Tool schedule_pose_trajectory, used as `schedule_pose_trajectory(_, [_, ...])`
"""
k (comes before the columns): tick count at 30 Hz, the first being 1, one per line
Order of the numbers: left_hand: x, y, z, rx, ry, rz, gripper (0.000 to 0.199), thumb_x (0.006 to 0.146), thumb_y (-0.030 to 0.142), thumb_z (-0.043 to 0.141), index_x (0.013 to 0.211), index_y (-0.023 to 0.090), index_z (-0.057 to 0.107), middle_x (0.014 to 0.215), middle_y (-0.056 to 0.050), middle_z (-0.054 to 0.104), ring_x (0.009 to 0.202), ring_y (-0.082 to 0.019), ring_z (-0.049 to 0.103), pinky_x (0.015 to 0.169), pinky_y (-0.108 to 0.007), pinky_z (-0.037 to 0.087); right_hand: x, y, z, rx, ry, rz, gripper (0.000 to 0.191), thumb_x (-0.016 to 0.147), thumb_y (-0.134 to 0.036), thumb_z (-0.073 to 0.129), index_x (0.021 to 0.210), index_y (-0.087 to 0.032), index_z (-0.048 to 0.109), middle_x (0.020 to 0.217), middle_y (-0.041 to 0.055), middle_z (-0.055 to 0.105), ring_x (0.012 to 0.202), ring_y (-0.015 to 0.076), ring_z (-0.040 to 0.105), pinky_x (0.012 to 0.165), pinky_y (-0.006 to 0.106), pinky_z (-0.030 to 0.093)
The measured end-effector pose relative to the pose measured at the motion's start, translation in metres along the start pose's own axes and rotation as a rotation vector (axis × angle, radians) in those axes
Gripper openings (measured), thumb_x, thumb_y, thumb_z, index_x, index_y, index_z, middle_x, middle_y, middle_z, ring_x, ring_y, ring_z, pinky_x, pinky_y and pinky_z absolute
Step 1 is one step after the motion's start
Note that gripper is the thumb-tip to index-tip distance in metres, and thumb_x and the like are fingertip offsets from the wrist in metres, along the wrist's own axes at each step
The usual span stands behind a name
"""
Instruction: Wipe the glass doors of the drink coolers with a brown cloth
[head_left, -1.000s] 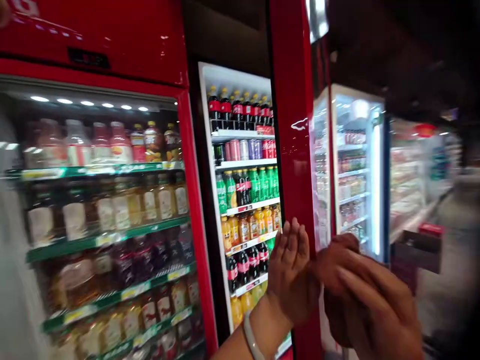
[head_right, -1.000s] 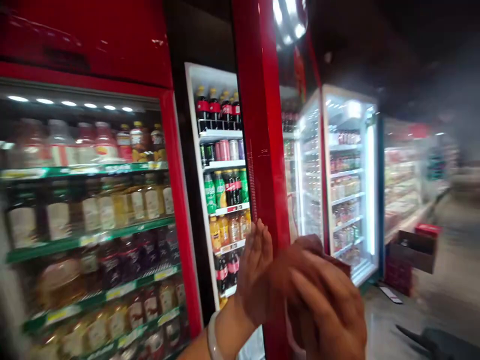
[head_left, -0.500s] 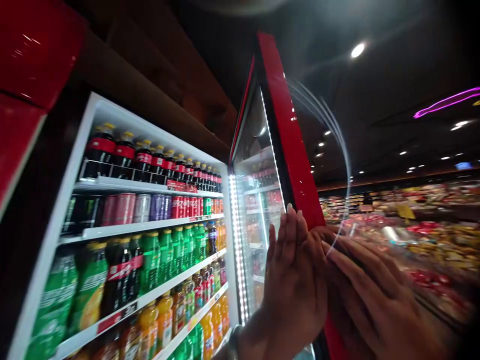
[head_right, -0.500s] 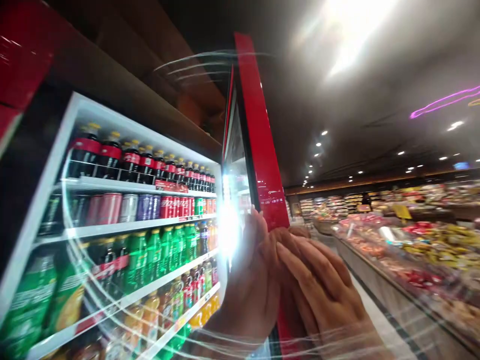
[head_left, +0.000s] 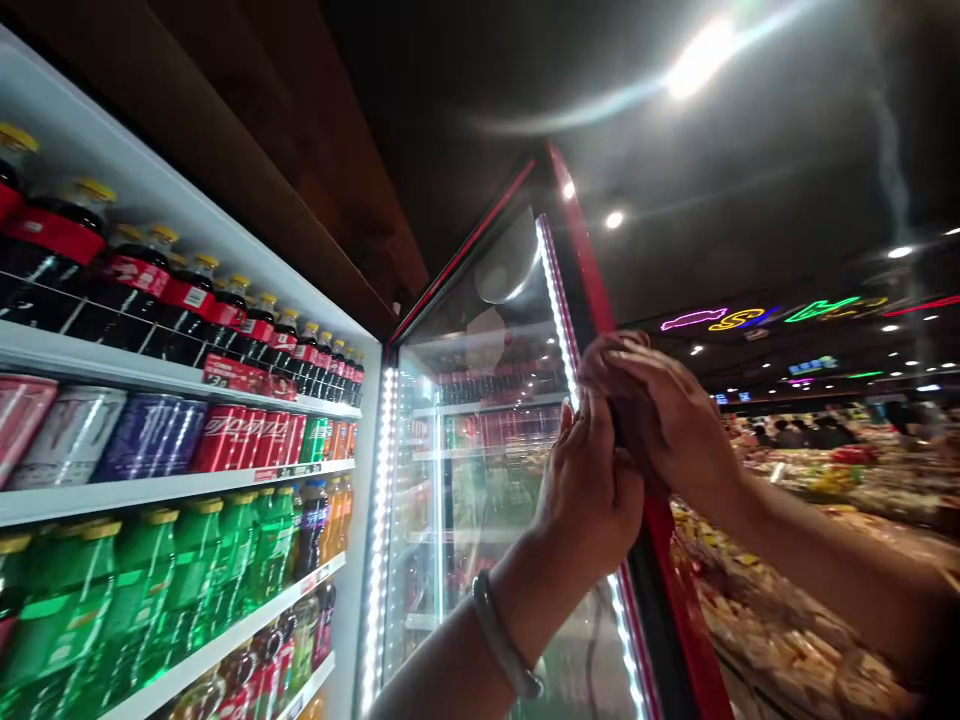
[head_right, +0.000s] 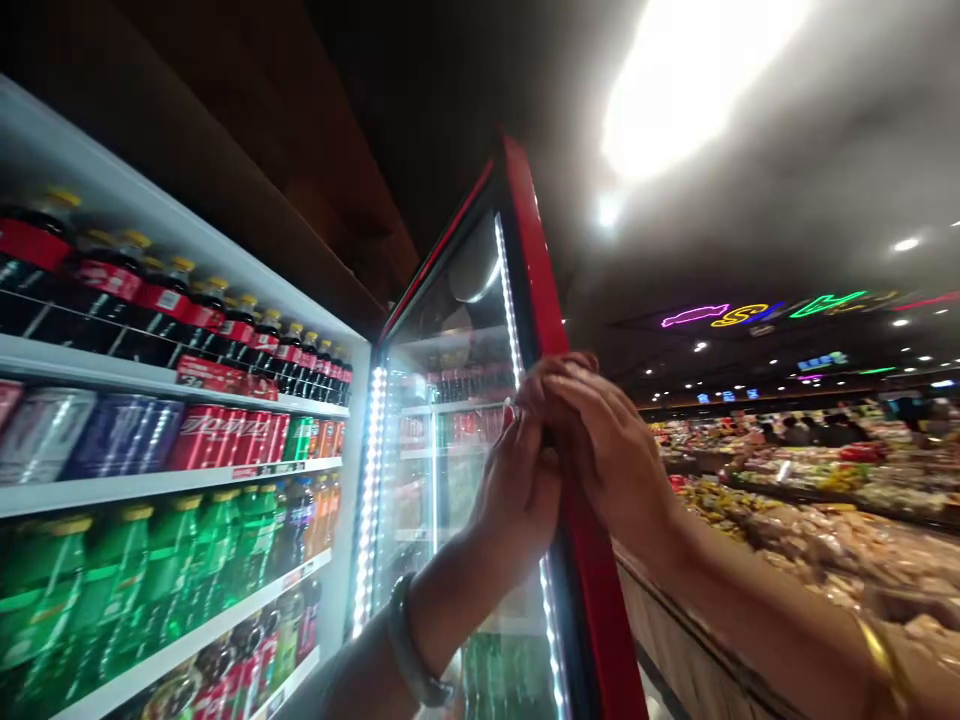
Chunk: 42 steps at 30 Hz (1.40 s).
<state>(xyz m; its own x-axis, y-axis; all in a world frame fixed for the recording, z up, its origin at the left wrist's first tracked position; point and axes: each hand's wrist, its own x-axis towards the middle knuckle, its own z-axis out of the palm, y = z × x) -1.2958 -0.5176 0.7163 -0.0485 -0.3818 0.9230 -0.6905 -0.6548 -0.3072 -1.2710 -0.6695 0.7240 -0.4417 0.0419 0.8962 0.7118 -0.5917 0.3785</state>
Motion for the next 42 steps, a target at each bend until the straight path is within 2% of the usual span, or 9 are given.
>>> schedule_pose_trajectory(4, [0.007, -0.012, -0.004, -0.069, -0.091, 0.078, 0.081, 0.098, 0.015, 0.035, 0.169, 0.011, -0.004, 0.161, -0.015, 0.051, 0.152, -0.027, 0.045, 0.133, -0.047, 0.029, 0.096, 0.035, 0.022, -0.152, -0.008, -0.085, 0.037, 0.098, -0.015, 0.051, 0.131, -0.023, 0.066, 0.136, 0.008, 0.071, 0.133, 0.0236, 0.063, 0.117, 0.048, 0.049])
schedule_pose_trajectory(7, [0.015, -0.022, -0.001, -0.088, -0.137, 0.154, 0.077, 0.1, 0.018, 0.037, 0.168, 0.007, 0.004, 0.168, -0.017, 0.04, 0.157, -0.027, 0.038, 0.134, -0.045, 0.028, 0.131, 0.051, 0.028, -0.263, -0.088, -0.13, 0.038, 0.095, -0.011, 0.051, 0.126, -0.022, 0.069, 0.134, 0.0064, 0.072, 0.133, 0.023, 0.063, 0.12, 0.048, 0.047])
schedule_pose_trajectory(18, [0.03, -0.102, 0.066, 0.098, -0.258, 0.449, 0.067, 0.111, 0.044, 0.028, 0.165, 0.005, 0.02, 0.175, -0.014, 0.022, 0.163, -0.019, 0.016, 0.135, -0.037, 0.018, 0.075, 0.077, -0.013, -0.504, -0.618, -0.311, 0.044, 0.108, -0.022, 0.034, 0.134, -0.016, 0.068, 0.145, 0.0102, 0.064, 0.144, 0.0198, 0.051, 0.122, 0.038, 0.037])
schedule_pose_trajectory(23, [0.054, -0.16, 0.089, 0.274, -0.233, 0.258, 0.068, 0.111, 0.041, 0.026, 0.165, -0.001, 0.018, 0.174, -0.019, 0.02, 0.163, -0.024, 0.017, 0.136, -0.039, 0.02, 0.084, 0.095, 0.007, -0.8, -0.752, -0.38, 0.045, 0.106, -0.018, 0.034, 0.137, -0.017, 0.067, 0.147, 0.0165, 0.061, 0.139, 0.0307, 0.056, 0.115, 0.048, 0.048])
schedule_pose_trajectory(26, [0.076, -0.18, 0.105, 0.368, -0.187, 0.297, 0.063, 0.111, 0.033, 0.029, 0.164, 0.001, 0.023, 0.173, -0.019, 0.025, 0.162, -0.025, 0.022, 0.136, -0.041, 0.018, 0.1, 0.107, 0.038, -0.909, -0.825, -0.361, 0.039, 0.101, -0.012, 0.04, 0.125, -0.015, 0.072, 0.136, 0.0178, 0.068, 0.129, 0.0319, 0.063, 0.107, 0.046, 0.051])
schedule_pose_trajectory(32, [0.095, -0.2, 0.131, 0.363, -0.018, 0.354, 0.054, 0.108, 0.023, 0.03, 0.158, 0.007, 0.042, 0.168, -0.015, 0.04, 0.158, -0.023, 0.035, 0.133, -0.043, 0.029, 0.097, 0.121, 0.103, -0.964, -0.747, -0.257, 0.03, 0.095, -0.011, 0.047, 0.111, -0.011, 0.073, 0.111, 0.0172, 0.075, 0.108, 0.0275, 0.07, 0.091, 0.038, 0.053])
schedule_pose_trajectory(36, [0.093, -0.217, 0.136, 0.339, -0.012, 0.431, 0.052, 0.109, 0.024, 0.028, 0.152, 0.004, 0.051, 0.163, -0.018, 0.047, 0.157, -0.022, 0.039, 0.134, -0.042, 0.028, 0.062, 0.125, 0.092, -0.923, -0.767, -0.385, 0.046, 0.101, -0.02, 0.043, 0.139, -0.007, 0.064, 0.15, 0.0206, 0.059, 0.143, 0.0294, 0.052, 0.123, 0.042, 0.037])
schedule_pose_trajectory(39, [0.099, -0.229, 0.133, 0.279, -0.024, 0.462, 0.055, 0.108, 0.024, 0.027, 0.158, 0.008, 0.042, 0.166, -0.016, 0.043, 0.158, -0.021, 0.035, 0.134, -0.041, 0.027, 0.055, 0.135, 0.07, -0.977, -0.719, -0.446, 0.053, 0.099, -0.028, 0.05, 0.149, -0.014, 0.058, 0.159, 0.0178, 0.051, 0.152, 0.0373, 0.04, 0.13, 0.059, 0.021])
schedule_pose_trajectory(42, [0.113, -0.242, 0.129, 0.2, 0.021, 0.267, 0.06, 0.106, 0.025, 0.03, 0.164, 0.01, 0.032, 0.17, -0.014, 0.036, 0.162, -0.024, 0.026, 0.134, -0.044, 0.026, 0.072, 0.146, 0.075, -0.984, -0.671, -0.357, 0.048, 0.098, -0.023, 0.05, 0.144, -0.023, 0.064, 0.155, 0.0122, 0.057, 0.152, 0.0359, 0.04, 0.128, 0.06, 0.024])
